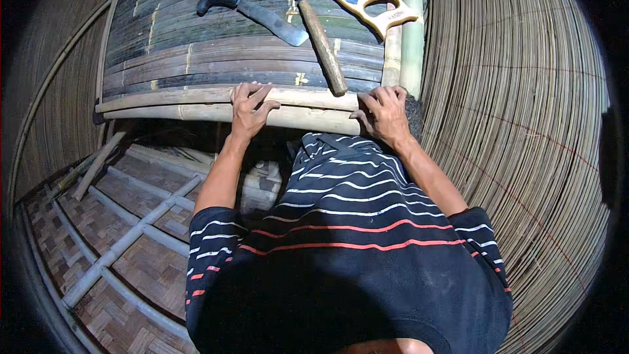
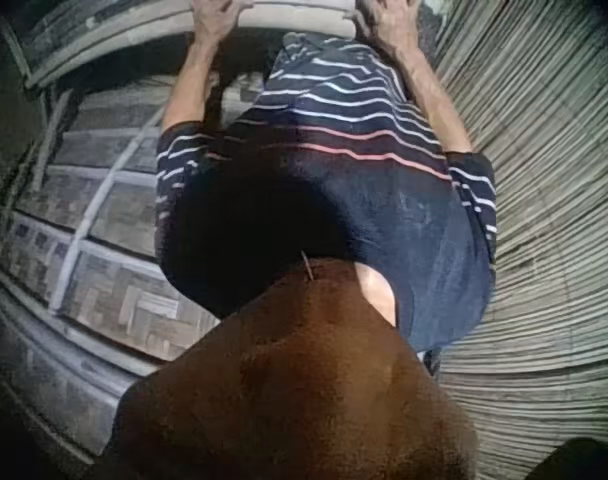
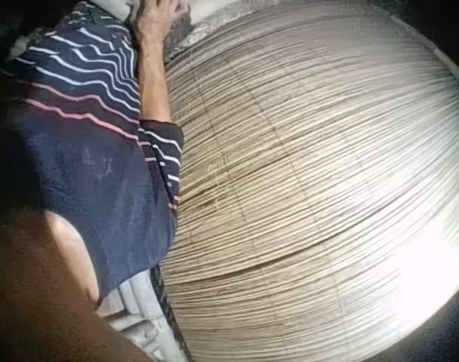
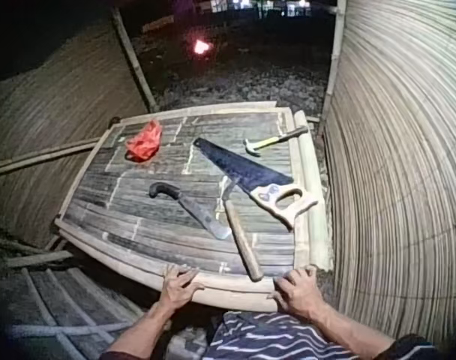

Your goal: The recorder uses a hand saw to cut a bamboo pole while manufacturing furniture.

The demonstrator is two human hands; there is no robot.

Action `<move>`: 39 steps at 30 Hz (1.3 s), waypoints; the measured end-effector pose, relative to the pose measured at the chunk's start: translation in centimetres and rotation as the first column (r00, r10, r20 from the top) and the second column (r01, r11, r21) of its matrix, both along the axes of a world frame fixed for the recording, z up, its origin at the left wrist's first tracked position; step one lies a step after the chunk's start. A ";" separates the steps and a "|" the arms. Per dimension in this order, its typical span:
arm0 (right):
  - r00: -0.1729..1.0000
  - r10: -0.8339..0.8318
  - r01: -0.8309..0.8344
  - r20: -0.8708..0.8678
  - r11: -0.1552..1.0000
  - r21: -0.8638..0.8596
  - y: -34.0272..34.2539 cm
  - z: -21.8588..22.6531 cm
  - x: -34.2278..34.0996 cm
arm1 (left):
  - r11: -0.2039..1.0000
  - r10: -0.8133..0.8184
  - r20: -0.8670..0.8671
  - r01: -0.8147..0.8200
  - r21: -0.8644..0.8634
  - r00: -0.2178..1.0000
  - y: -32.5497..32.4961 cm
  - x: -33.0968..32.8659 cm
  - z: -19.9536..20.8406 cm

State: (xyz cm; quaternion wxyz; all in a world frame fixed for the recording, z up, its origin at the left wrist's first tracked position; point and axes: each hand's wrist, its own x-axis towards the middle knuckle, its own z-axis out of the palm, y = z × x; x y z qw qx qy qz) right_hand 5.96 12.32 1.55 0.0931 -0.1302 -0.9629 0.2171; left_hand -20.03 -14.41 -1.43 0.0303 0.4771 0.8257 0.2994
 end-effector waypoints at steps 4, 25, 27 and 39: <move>0.999 -0.032 0.032 0.010 0.998 -0.063 0.3 -0.4 -0.1 | 1.000 -0.004 0.012 0.004 0.000 1.000 0.1 0.1 -0.2; 0.902 -0.398 0.327 -0.166 0.883 -0.337 3.4 0.2 -0.1 | 0.989 0.121 0.094 -0.112 -0.099 0.988 1.3 2.8 0.3; 0.854 -0.511 0.481 -0.094 0.846 -0.230 4.7 0.5 0.7 | 0.980 0.180 0.067 -0.173 -0.100 0.981 2.0 3.6 0.0; 0.863 -0.497 0.504 0.089 0.858 -0.099 5.7 -0.2 0.8 | 0.981 0.102 0.018 -0.098 -0.168 0.995 6.1 9.3 0.0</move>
